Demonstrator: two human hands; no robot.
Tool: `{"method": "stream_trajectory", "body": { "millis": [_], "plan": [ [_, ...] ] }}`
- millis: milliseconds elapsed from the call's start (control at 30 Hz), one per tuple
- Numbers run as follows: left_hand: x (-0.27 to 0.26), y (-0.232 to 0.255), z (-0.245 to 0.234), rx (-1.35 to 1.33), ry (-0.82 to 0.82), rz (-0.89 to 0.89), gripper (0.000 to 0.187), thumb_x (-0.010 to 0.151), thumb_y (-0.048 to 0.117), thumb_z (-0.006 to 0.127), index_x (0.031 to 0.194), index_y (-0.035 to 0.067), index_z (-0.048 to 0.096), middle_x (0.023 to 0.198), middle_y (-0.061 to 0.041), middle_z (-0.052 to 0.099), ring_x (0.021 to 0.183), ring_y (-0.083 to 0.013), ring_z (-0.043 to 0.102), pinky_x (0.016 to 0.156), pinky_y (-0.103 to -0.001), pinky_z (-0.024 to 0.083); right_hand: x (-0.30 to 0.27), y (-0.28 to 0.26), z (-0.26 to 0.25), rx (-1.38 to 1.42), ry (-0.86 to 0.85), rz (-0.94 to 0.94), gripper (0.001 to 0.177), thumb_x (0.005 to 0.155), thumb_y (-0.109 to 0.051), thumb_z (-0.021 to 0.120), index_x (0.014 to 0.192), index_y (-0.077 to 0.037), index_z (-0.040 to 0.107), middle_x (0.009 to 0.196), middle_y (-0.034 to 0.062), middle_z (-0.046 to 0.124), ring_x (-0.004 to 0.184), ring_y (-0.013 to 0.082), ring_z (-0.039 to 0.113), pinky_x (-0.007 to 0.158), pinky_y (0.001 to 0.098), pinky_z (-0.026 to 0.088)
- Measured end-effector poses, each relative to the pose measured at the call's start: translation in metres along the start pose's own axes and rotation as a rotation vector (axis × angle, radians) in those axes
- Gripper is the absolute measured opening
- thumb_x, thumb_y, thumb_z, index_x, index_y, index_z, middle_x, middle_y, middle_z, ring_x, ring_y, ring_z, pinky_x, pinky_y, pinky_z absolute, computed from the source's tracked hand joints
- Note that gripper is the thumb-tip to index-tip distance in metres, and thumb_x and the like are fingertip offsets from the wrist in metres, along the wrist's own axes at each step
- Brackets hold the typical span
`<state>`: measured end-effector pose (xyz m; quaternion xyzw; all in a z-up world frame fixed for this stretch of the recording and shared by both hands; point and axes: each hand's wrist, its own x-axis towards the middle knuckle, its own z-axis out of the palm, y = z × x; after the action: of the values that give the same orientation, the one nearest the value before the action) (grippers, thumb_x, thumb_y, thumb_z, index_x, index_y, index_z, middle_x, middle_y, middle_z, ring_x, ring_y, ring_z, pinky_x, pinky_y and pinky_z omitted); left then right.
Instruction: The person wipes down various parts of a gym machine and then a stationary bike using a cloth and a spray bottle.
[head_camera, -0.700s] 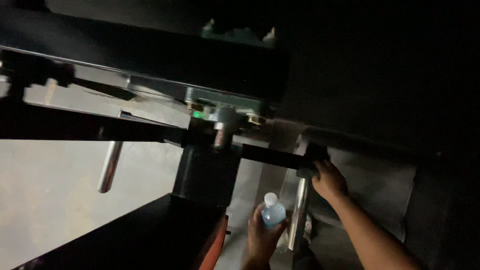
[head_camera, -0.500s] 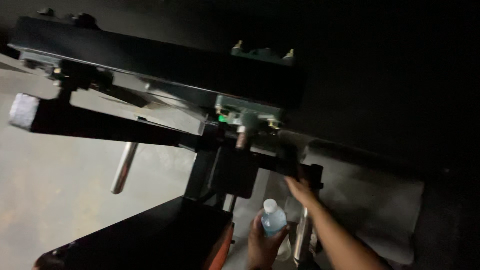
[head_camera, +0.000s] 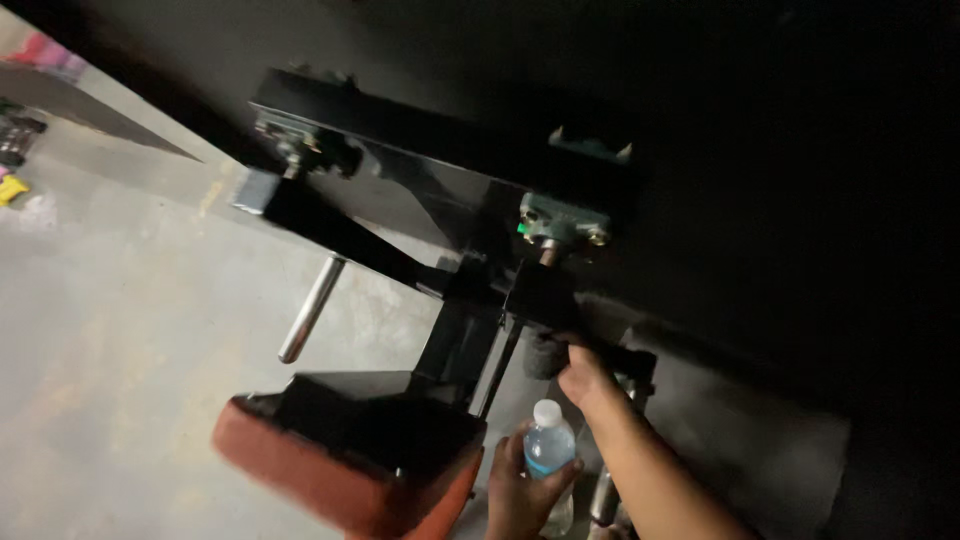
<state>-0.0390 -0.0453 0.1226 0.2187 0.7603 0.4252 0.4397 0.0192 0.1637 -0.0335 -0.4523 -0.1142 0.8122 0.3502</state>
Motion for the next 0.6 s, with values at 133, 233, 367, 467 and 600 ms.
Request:
{"method": "stream_trajectory", "body": {
  "millis": [133, 233, 367, 467, 600],
  "plan": [
    [-0.034, 0.058, -0.013, -0.056, -0.02, 0.162, 0.074, 0.067, 0.039, 0.093, 0.129, 0.011, 0.064, 0.116, -0.012, 0.066, 0.107, -0.0232, 0.07, 0.09, -0.036, 0.057, -0.069, -0.054, 0.068, 0.007, -0.045, -0.014, 0.02, 0.087, -0.017, 0.066, 0.103, -0.006, 0.07, 0.1, 0.0059, 0.071, 0.095, 0.0222, 0.067, 0.091, 0.0394, 0.053],
    [-0.062, 0.096, -0.019, -0.112, 0.11, 0.271, 0.073, 0.059, 0.03, 0.096, 0.122, 0.007, 0.068, 0.115, -0.012, 0.072, 0.109, -0.0247, 0.07, 0.094, -0.038, 0.054, -0.114, -0.088, 0.113, -0.044, -0.048, 0.074, 0.017, 0.082, -0.024, 0.062, 0.091, -0.01, 0.067, 0.087, 0.0062, 0.07, 0.082, 0.0243, 0.067, 0.084, 0.0431, 0.056],
    [-0.089, 0.125, -0.044, -0.018, 0.165, 0.406, 0.068, 0.062, 0.03, 0.097, 0.119, 0.006, 0.068, 0.115, -0.012, 0.071, 0.109, -0.0248, 0.069, 0.095, -0.039, 0.054, -0.174, -0.141, 0.161, -0.085, -0.279, 0.042, 0.017, 0.084, -0.025, 0.064, 0.089, -0.009, 0.067, 0.085, 0.0062, 0.07, 0.082, 0.0238, 0.069, 0.085, 0.0406, 0.057],
    [-0.097, 0.14, -0.054, -0.147, 0.195, 0.54, 0.073, 0.064, 0.026, 0.096, 0.126, 0.005, 0.064, 0.118, -0.012, 0.071, 0.113, -0.0235, 0.069, 0.098, -0.038, 0.054, -0.221, -0.184, 0.187, -0.185, -0.29, 0.002, 0.02, 0.084, -0.026, 0.063, 0.09, -0.008, 0.068, 0.089, 0.0071, 0.073, 0.084, 0.0227, 0.07, 0.084, 0.0408, 0.059],
    [-0.1, 0.17, -0.089, -0.122, 0.314, 0.681, 0.078, 0.065, 0.022, 0.098, 0.131, 0.002, 0.062, 0.121, -0.014, 0.065, 0.114, -0.023, 0.066, 0.099, -0.037, 0.054, -0.252, -0.208, 0.218, -0.468, -0.273, -0.474, 0.028, 0.083, -0.018, 0.069, 0.101, 0.004, 0.069, 0.098, 0.0126, 0.071, 0.091, 0.0302, 0.069, 0.087, 0.0487, 0.058]
  ]
}}
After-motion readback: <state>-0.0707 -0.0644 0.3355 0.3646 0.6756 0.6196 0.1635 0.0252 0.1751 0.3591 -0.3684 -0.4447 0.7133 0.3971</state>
